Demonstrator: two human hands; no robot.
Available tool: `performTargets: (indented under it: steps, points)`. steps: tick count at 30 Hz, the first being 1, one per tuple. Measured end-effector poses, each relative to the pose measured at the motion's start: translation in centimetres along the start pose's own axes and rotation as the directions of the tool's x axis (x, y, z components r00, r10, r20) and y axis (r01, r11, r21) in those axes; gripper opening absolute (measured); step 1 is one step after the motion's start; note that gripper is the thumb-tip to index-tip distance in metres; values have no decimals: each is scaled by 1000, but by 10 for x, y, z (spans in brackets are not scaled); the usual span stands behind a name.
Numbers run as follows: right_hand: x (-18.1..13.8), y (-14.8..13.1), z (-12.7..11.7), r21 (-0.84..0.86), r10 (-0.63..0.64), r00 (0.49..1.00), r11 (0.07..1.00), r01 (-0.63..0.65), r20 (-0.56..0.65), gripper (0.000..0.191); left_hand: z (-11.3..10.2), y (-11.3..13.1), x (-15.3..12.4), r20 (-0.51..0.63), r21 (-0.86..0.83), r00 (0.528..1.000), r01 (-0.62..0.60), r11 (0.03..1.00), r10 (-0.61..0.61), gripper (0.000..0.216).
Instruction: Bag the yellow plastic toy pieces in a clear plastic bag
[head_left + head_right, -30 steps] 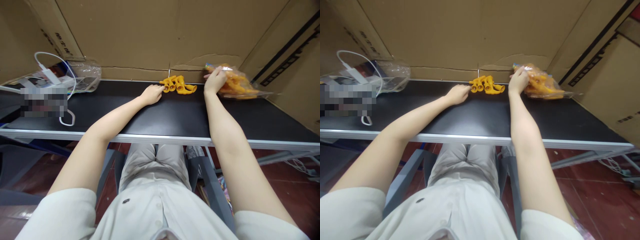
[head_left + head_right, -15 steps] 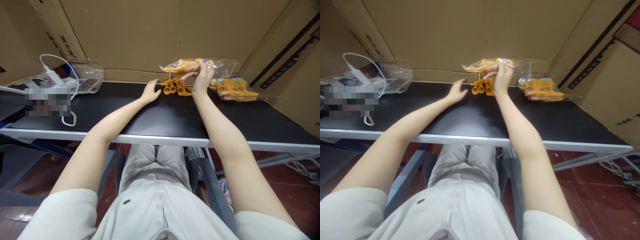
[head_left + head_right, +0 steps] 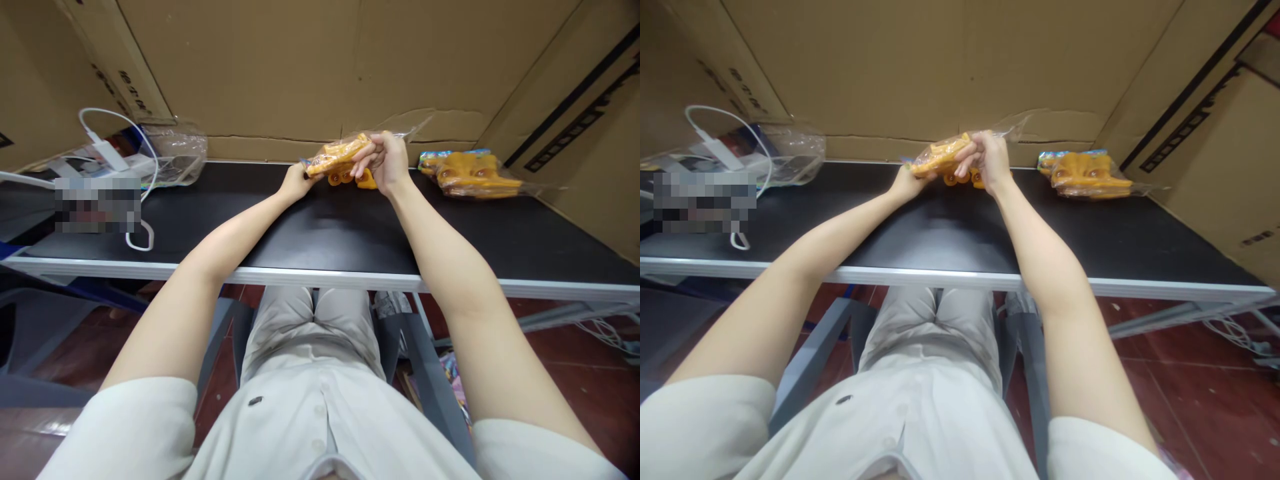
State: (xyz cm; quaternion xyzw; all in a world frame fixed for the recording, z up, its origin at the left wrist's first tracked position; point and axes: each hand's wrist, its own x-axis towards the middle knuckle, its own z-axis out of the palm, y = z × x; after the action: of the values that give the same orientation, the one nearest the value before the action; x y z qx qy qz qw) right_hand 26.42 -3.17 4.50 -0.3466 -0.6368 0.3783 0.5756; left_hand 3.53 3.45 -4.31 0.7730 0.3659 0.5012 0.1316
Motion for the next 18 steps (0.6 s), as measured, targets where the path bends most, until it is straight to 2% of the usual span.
performTargets:
  steps: [4, 8, 11, 13, 18]
  points:
    - [0, -2, -2, -22, 15, 1000, 1000, -15, -13, 59, -12, 17, 0, -18, 91, 1000, 12, 996, -10, 37]
    - [8, 6, -10, -165, -15, 1000, 986, 15, 1, 63, -25, 33, 1, -18, 256, 1000, 8, 967, -3, 46]
    - [13, 18, -16, -273, 8, 998, 962, 7, 55, 51, -33, 40, -1, -20, 382, 999, 33, 924, -27, 45]
    - [14, 27, -17, -325, 31, 992, 946, 11, 123, 52, -37, 42, -4, 14, 474, 998, 48, 879, -62, 42]
    - [9, 42, -11, -500, 33, 969, 861, 96, 243, 78, -41, 54, -10, 189, 732, 962, -6, 681, -195, 35]
